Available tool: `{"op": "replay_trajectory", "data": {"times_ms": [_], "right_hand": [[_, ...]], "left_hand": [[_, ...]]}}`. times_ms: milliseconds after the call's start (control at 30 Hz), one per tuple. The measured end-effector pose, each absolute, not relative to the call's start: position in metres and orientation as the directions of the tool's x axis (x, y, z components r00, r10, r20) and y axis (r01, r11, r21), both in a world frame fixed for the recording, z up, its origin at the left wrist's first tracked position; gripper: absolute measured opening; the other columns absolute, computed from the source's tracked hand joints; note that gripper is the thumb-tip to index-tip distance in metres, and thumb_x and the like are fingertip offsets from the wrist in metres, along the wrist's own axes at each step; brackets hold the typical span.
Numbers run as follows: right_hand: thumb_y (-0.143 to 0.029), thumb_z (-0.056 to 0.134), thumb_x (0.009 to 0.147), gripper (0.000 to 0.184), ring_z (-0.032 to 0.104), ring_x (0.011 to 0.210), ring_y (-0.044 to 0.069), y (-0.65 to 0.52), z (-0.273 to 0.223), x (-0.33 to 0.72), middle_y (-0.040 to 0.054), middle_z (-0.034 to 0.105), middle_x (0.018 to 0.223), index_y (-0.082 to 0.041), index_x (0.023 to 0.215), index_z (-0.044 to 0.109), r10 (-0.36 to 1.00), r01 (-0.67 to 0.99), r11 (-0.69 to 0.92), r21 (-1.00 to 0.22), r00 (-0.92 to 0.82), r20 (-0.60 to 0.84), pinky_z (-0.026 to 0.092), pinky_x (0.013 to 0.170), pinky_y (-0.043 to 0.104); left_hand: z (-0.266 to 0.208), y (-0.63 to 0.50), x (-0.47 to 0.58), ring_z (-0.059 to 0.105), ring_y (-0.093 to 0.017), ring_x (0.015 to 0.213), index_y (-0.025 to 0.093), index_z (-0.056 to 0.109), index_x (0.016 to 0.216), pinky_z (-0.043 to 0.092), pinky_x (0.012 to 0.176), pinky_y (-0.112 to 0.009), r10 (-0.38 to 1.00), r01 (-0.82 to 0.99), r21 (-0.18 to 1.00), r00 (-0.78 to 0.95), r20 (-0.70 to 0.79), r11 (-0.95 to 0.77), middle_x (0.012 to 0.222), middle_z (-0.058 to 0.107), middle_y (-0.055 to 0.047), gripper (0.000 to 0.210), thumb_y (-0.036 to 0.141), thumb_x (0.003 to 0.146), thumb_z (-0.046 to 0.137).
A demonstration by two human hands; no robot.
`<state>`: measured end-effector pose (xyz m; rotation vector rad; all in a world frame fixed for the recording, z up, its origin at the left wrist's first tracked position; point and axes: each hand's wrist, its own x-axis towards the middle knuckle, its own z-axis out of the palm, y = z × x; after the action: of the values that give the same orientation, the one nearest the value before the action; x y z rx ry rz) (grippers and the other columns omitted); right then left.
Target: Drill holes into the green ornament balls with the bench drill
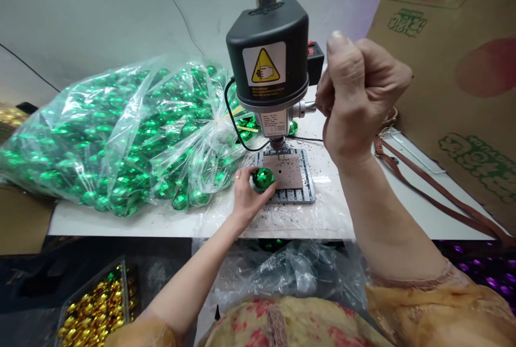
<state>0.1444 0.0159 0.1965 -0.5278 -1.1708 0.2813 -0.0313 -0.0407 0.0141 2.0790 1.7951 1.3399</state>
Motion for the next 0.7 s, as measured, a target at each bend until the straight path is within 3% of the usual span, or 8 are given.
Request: {"op": "replay_trajectory", "data": {"times_ms": [133, 233, 333, 500, 567, 633, 700], "right_hand": [[-0.028, 0.057, 0.092, 0.047, 0.026, 0.039, 0.002, 0.019, 0.193, 0.143, -0.0083, 0.034, 0.044, -0.02, 0.052, 0.033, 0.439, 0.043, 0.869, -0.493, 0.394, 0.807, 0.035, 0.048, 0.024], [-0.033, 0.058, 0.092, 0.049, 0.027, 0.04, 0.002, 0.018, 0.193, 0.143, -0.0078, 0.035, 0.045, -0.02, 0.052, 0.033, 0.44, 0.06, 0.864, -0.5, 0.394, 0.807, 0.036, 0.048, 0.024], [-0.036, 0.057, 0.093, 0.049, 0.029, 0.04, 0.001, 0.016, 0.194, 0.143, -0.0073, 0.036, 0.046, -0.019, 0.053, 0.035, 0.457, 0.069, 0.854, -0.516, 0.378, 0.805, 0.035, 0.048, 0.023], [-0.04, 0.056, 0.092, 0.049, 0.027, 0.039, 0.002, 0.014, 0.196, 0.145, -0.0076, 0.035, 0.045, -0.019, 0.052, 0.035, 0.436, 0.069, 0.867, -0.493, 0.373, 0.819, 0.032, 0.045, 0.022], [-0.035, 0.057, 0.092, 0.046, 0.03, 0.04, 0.002, 0.014, 0.196, 0.145, -0.0073, 0.037, 0.045, -0.019, 0.052, 0.039, 0.435, 0.023, 0.88, -0.475, 0.364, 0.824, 0.032, 0.046, 0.023], [-0.034, 0.057, 0.092, 0.045, 0.031, 0.041, 0.002, 0.014, 0.195, 0.146, -0.0074, 0.038, 0.045, -0.019, 0.053, 0.04, 0.423, 0.009, 0.89, -0.455, 0.353, 0.834, 0.032, 0.046, 0.023], [-0.038, 0.056, 0.092, 0.045, 0.031, 0.042, 0.002, 0.015, 0.194, 0.146, -0.0075, 0.037, 0.046, -0.019, 0.054, 0.04, 0.426, 0.044, 0.883, -0.467, 0.346, 0.836, 0.033, 0.047, 0.022]], "left_hand": [[0.005, -0.062, -0.071, 0.06, -0.028, 0.106, 0.019, 0.058, 0.116, 0.049, 0.095, -0.045, 0.807, 0.885, 0.359, 0.032, 0.59, -0.297, 0.104, 0.064, -0.01, 0.042, 0.034, 0.081, 0.074], [0.009, -0.076, -0.082, 0.062, -0.027, 0.108, 0.02, 0.055, 0.125, 0.051, 0.095, -0.044, 0.773, 0.879, 0.328, 0.068, 0.631, -0.345, 0.111, 0.065, -0.012, 0.044, 0.029, 0.084, 0.071], [0.015, -0.105, -0.071, 0.065, -0.025, 0.106, 0.02, 0.052, 0.13, 0.055, 0.091, -0.038, 0.718, 0.776, 0.334, 0.21, 0.664, -0.536, 0.111, 0.066, -0.012, 0.055, 0.028, 0.081, 0.074], [-0.019, -0.171, -0.052, 0.071, -0.025, 0.095, 0.023, 0.053, 0.132, 0.06, 0.077, -0.033, 0.651, 0.555, 0.341, 0.647, 0.397, -0.759, 0.116, 0.068, -0.015, 0.051, 0.037, 0.085, 0.068], [-0.046, -0.191, -0.05, 0.071, -0.027, 0.1, 0.025, 0.053, 0.134, 0.061, 0.077, -0.035, 0.722, 0.575, 0.474, 0.657, 0.218, -0.667, 0.123, 0.066, -0.016, 0.049, 0.037, 0.087, 0.064], [-0.074, -0.205, -0.048, 0.071, -0.027, 0.105, 0.027, 0.051, 0.137, 0.061, 0.083, -0.036, 0.844, 0.6, 0.702, 0.536, 0.003, -0.384, 0.124, 0.067, -0.013, 0.051, 0.038, 0.089, 0.062], [-0.097, -0.212, -0.044, 0.07, -0.027, 0.109, 0.029, 0.05, 0.139, 0.059, 0.09, -0.036, 0.895, 0.53, 0.846, 0.399, -0.2, -0.047, 0.122, 0.069, -0.011, 0.051, 0.039, 0.09, 0.059]]}}
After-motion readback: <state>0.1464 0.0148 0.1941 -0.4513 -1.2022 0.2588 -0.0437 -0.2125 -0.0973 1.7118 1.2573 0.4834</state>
